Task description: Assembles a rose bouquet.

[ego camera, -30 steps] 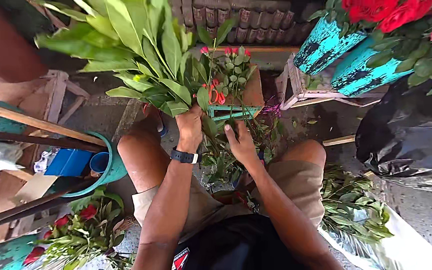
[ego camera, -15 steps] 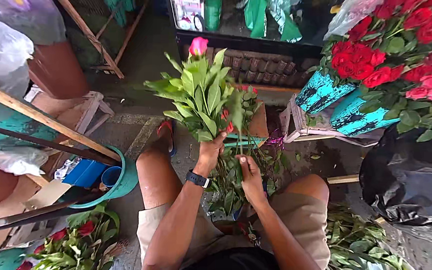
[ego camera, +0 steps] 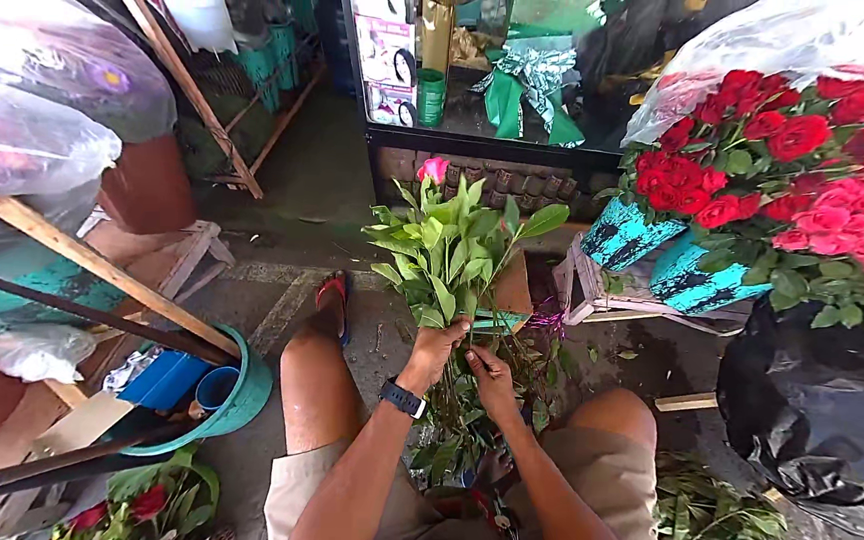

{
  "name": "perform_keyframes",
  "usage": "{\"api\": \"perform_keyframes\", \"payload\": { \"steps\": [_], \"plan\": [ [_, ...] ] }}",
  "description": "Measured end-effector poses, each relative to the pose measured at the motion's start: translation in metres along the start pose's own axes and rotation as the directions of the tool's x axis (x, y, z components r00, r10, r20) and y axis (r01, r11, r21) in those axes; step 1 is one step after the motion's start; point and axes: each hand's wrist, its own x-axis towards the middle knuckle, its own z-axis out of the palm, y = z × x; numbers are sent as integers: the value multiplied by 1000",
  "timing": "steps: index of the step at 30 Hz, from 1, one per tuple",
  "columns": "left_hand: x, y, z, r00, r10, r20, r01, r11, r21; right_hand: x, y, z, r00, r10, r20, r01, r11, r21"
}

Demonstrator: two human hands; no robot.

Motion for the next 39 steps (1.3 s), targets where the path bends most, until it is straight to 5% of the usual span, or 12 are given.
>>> {"api": "perform_keyframes", "payload": {
  "steps": [6,11,19,25,31,39],
  "plan": [
    [2,-4,5,999,40,-3,-40,998,-46,-1,1,7,997,41,-59,-39,999,28],
    [2,-3,2,1000,10,17,-10,1000,-4,3,-1,-3,996,-85,-38,84,996,-18],
    [-4,-4,5,991,37,128,-39,999,10,5,18,0,994,-25,109,40,990,-137],
    [-2,-12,13,998,57,29,-57,998,-12,3,23,7,981,-53,189,78,989,-126],
    [-2,-14,17,999,41,-26,-40,998,55,5,17,16,932,122,340,96,824,-558],
    [-9,-9,16,996,81,41,-85,988,131,2,-13,20,939,129,318,107,772,-627]
  ]
}}
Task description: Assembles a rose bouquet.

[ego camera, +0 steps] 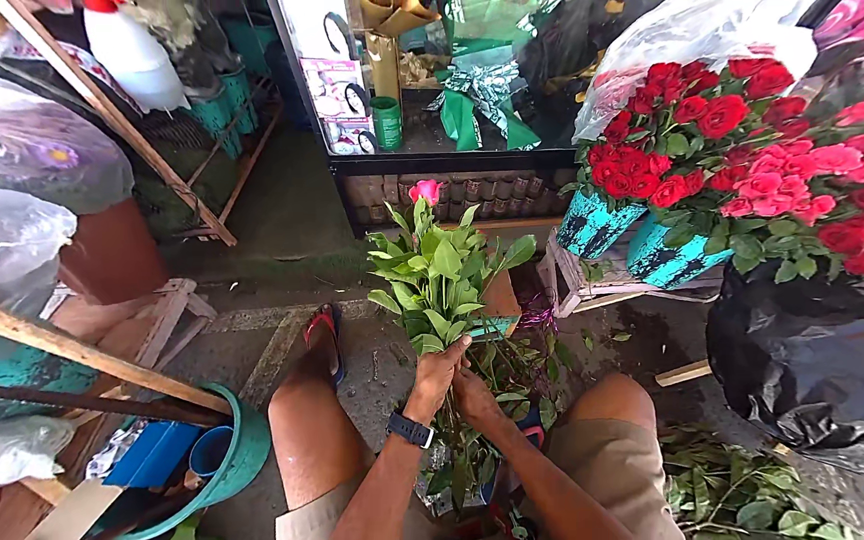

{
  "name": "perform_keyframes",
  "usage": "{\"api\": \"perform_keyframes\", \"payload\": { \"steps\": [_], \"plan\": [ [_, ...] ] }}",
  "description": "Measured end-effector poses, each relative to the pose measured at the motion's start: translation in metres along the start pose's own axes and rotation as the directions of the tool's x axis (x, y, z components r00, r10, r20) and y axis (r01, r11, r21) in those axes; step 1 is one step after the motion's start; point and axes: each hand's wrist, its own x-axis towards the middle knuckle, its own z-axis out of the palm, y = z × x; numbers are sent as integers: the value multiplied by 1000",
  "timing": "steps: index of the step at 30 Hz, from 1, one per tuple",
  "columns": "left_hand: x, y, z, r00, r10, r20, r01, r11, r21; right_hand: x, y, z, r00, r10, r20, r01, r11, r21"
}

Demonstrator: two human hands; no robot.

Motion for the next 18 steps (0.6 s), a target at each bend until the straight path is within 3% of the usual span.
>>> {"api": "perform_keyframes", "payload": {
  "steps": [3,6,8,9,11,13,14,18],
  "plan": [
    [-5,7,2,1000,19,17,-20,1000,24,-4,-5,-5,998,-31,-47,31,999,-13],
    [-8,8,2,998,54,28,-55,998,22,-11,4,5,987,-113,-112,94,982,-161],
    [-7,7,-1,997,68,26,-70,996,52,-15,14,12,996,-86,15,86,946,-312],
    [-8,8,-3,996,74,41,-77,994,78,-16,17,12,990,8,142,45,932,-360],
    [-11,12,-6,993,86,87,-97,986,136,-24,21,8,909,249,334,-109,915,-387],
    [-14,15,-9,987,123,104,-140,976,169,-37,19,-14,845,393,363,-266,897,-352],
    [-14,16,-8,986,142,84,-156,968,194,-44,16,-34,848,403,344,-304,902,-307],
    [-29,19,-3,988,155,10,-139,853,504,-96,-2,-125,957,269,109,-276,959,59]
  ]
}}
